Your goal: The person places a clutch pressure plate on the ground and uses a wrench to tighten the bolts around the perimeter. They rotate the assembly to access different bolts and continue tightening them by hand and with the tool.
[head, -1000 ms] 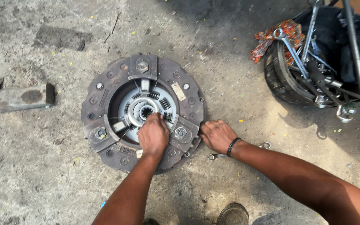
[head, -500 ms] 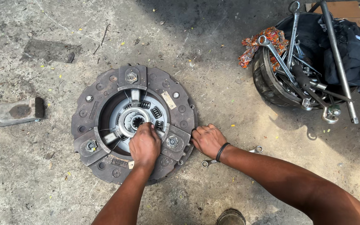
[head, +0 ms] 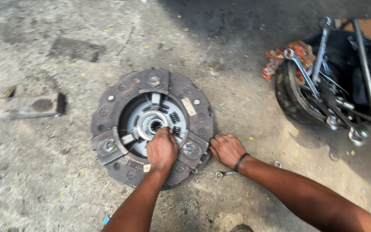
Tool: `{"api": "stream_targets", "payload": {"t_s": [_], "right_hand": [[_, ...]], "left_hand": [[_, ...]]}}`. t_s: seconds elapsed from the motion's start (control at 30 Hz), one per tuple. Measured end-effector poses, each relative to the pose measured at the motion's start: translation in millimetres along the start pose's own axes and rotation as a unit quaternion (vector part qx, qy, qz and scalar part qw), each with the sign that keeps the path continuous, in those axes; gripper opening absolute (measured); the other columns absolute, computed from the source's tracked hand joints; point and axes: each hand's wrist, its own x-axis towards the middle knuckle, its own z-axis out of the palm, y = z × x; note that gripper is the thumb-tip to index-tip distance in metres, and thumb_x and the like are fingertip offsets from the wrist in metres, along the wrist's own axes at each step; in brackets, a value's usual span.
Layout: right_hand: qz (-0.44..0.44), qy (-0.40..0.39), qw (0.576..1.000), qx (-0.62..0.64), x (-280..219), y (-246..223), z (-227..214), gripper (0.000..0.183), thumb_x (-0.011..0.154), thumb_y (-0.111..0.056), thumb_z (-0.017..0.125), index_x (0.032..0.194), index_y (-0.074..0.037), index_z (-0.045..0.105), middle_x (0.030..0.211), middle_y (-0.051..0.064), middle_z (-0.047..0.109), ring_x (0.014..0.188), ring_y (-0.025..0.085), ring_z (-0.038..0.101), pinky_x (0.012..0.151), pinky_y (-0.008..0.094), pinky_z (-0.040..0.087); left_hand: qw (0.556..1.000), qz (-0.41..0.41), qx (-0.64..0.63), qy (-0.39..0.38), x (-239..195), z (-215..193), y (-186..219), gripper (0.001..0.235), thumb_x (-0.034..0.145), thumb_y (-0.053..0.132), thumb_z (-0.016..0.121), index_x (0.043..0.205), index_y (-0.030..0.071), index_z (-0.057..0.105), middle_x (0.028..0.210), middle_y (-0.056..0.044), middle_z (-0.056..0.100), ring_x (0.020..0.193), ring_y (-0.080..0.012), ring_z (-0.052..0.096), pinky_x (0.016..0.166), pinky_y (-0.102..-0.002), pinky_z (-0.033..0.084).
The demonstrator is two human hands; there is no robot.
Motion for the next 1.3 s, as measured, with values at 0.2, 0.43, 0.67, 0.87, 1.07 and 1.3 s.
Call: {"api": "stream_targets", "payload": {"t_s": [0.2, 0.43, 0.67, 0.87, 1.07, 1.3], "right_hand": [[-0.023, 0.005, 0.999, -0.037, -9.3, 16.3, 27.6, 0.015, 0.086, -0.022, 0.068, 0.089, -0.008, 0.066, 0.093, 0.012, 0.068, 0.092, 0.030, 0.067, 0.085, 0.045, 0.050], [0.065, -0.074, 0.985, -0.143, -11.6, 44.2, 51.3, 0.028, 0.085, -0.041, 0.068, 0.106, -0.022, 0.070, 0.105, -0.001, 0.071, 0.106, 0.019, 0.071, 0.101, 0.035, 0.055], [0.065, -0.063, 0.981, -0.169, 71.9, -17.5, 84.4, 0.033, 0.084, -0.042, 0.067, 0.110, -0.021, 0.070, 0.112, 0.002, 0.070, 0.110, 0.022, 0.068, 0.103, 0.038, 0.052], [0.034, -0.063, 0.982, -0.174, 133.3, -82.1, 91.6, 0.038, 0.083, -0.044, 0.066, 0.113, -0.020, 0.069, 0.117, 0.004, 0.068, 0.114, 0.025, 0.066, 0.104, 0.041, 0.050], [0.003, -0.050, 0.985, -0.167, 98.3, 26.2, 82.0, 0.043, 0.081, -0.045, 0.066, 0.116, -0.020, 0.068, 0.123, 0.007, 0.066, 0.118, 0.028, 0.064, 0.106, 0.044, 0.048], [0.021, -0.109, 0.989, -0.102, -10.2, 35.1, 39.8, 0.032, 0.086, -0.033, 0.065, 0.110, -0.013, 0.068, 0.113, 0.012, 0.066, 0.108, 0.032, 0.062, 0.098, 0.044, 0.047]], "left_hand": [[1.000, 0.005, -0.024, 0.005, 2.4, 34.3, -26.9, 0.016, 0.091, 0.012, 0.055, 0.101, 0.004, 0.065, 0.087, -0.023, 0.073, 0.076, -0.0441, 0.071, 0.071, -0.057, 0.055], [0.997, 0.031, -0.044, -0.051, -1.3, 46.3, -31.4, 0.024, 0.080, 0.004, 0.059, 0.103, 0.001, 0.064, 0.101, -0.022, 0.070, 0.087, -0.0396, 0.072, 0.078, -0.051, 0.057], [0.996, 0.075, -0.026, -0.031, -2.3, 69.5, -34.9, 0.029, 0.080, 0.016, 0.059, 0.104, 0.005, 0.072, 0.109, -0.014, 0.074, 0.095, -0.0289, 0.074, 0.078, -0.044, 0.061], [0.994, 0.080, -0.035, 0.060, -14.0, 93.4, -45.7, 0.027, 0.093, 0.025, 0.058, 0.105, 0.002, 0.066, 0.098, -0.013, 0.072, 0.091, -0.0201, 0.075, 0.079, -0.034, 0.062], [0.995, 0.064, -0.061, 0.038, -4.8, 105.2, -43.2, 0.030, 0.081, 0.021, 0.062, 0.106, 0.006, 0.071, 0.113, -0.014, 0.073, 0.089, -0.0301, 0.074, 0.078, -0.045, 0.060], [0.990, 0.108, -0.062, 0.066, 2.0, 88.9, -55.3, 0.021, 0.081, 0.010, 0.058, 0.100, 0.007, 0.067, 0.091, -0.015, 0.070, 0.081, -0.0341, 0.072, 0.069, -0.046, 0.058]]}}
